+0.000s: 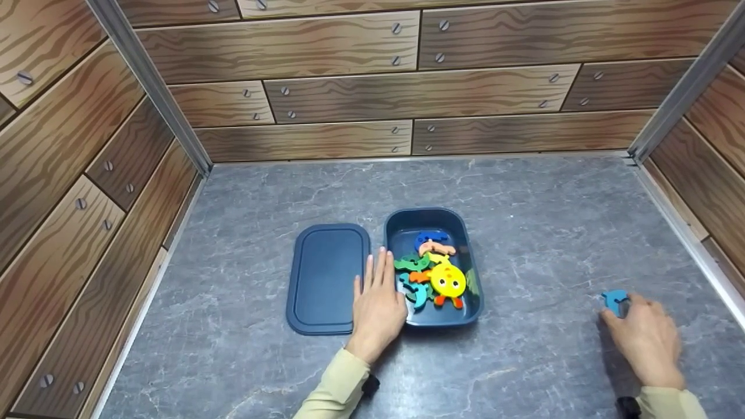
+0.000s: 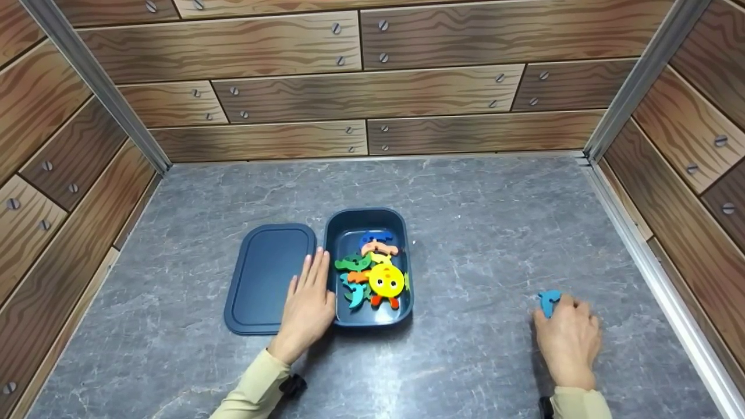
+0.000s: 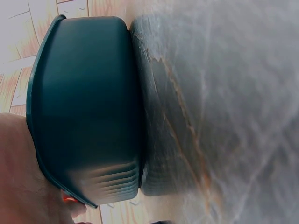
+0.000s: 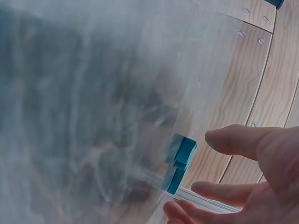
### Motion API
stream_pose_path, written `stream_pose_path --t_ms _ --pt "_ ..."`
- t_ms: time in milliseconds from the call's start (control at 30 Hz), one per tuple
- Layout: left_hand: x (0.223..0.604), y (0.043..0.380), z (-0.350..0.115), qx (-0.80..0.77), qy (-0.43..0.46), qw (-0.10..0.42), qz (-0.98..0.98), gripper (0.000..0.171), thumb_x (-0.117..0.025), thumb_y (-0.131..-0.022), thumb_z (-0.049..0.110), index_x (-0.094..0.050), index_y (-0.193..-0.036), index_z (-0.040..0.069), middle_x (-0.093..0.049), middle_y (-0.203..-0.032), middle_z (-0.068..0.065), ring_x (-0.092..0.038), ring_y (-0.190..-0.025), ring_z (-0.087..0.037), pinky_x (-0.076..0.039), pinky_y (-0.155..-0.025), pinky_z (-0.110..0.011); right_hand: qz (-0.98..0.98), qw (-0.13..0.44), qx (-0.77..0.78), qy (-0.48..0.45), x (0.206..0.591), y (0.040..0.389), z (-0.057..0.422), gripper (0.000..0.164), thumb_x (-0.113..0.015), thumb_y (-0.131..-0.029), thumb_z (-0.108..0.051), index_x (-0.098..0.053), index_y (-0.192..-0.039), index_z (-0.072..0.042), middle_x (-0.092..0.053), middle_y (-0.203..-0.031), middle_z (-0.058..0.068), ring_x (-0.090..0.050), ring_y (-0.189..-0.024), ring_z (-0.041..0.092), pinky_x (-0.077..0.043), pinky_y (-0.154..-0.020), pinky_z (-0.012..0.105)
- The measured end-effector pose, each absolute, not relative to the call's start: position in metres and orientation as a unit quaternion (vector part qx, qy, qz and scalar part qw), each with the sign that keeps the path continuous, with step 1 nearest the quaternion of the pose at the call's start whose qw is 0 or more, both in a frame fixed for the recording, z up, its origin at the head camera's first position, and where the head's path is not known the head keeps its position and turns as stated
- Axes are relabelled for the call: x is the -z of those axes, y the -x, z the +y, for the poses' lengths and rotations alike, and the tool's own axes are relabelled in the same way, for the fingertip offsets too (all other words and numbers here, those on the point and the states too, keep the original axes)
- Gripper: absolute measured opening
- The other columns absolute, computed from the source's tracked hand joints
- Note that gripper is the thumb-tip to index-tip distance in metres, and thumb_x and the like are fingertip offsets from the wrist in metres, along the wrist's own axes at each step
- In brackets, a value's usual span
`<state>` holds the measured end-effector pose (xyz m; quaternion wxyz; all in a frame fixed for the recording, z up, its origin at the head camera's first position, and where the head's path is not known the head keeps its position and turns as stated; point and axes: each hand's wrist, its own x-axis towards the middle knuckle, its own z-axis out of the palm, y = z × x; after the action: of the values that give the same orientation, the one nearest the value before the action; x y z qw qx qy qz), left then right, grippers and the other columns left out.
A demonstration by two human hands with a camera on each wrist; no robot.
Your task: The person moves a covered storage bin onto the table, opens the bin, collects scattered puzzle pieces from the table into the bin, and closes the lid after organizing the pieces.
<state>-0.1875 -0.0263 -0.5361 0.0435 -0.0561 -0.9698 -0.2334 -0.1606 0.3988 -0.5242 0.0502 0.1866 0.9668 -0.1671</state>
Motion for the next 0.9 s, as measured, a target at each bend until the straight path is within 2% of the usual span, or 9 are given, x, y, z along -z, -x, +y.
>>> stream_pose_path --t_ms 167,567,767,900 --pt "0.536 0.188 -0.026 0.234 0.056 0.044 -0.97 0.068 -0.046 -0.097 0.019 -0.017 -0.159 0.015 -0.009 -0.164 0.0 -0.007 -0.15 -0.023 -0.015 -0.116 -0.056 0.968 0.05 0.168 -0.18 0.525 0.163 0.4 0.072 -0.068 -0.091 -0.029 -0.037 -0.134 0.02 -0.046 -0.107 0.044 -0.052 -0.09 0.058 -0.044 -0.068 0.059" --pt "0.537 0.188 -0.026 0.234 0.056 0.045 -0.969 0.068 -0.046 -0.097 0.019 -0.017 -0.159 0.014 -0.01 -0.164 -0.001 -0.006 -0.15 -0.023 -0.015 -0.116 -0.056 0.974 0.003 0.182 -0.134 0.531 0.168 0.399 0.056 -0.07 -0.089 -0.011 -0.045 -0.126 0.022 -0.05 -0.109 0.044 -0.051 -0.096 0.058 -0.042 -0.077 0.064" --pt "0.537 0.188 -0.026 0.23 0.057 0.044 -0.97 0.067 -0.044 -0.097 0.018 -0.017 -0.159 0.014 -0.01 -0.165 0.0 -0.006 -0.15 -0.023 -0.016 -0.116 -0.055 0.976 -0.037 0.186 -0.108 0.536 0.168 0.396 0.048 -0.07 -0.086 -0.004 -0.05 -0.123 0.02 -0.054 -0.109 0.042 -0.054 -0.094 0.058 -0.044 -0.07 0.064" --pt "0.536 0.188 -0.026 0.227 0.055 0.043 -0.971 0.067 -0.044 -0.097 0.019 -0.017 -0.159 0.015 -0.009 -0.165 0.0 -0.006 -0.15 -0.023 -0.015 -0.116 -0.055 0.977 -0.042 0.183 -0.106 0.536 0.169 0.396 0.046 -0.07 -0.086 -0.002 -0.051 -0.122 0.019 -0.057 -0.107 0.04 -0.056 -0.09 0.057 -0.045 -0.066 0.061"
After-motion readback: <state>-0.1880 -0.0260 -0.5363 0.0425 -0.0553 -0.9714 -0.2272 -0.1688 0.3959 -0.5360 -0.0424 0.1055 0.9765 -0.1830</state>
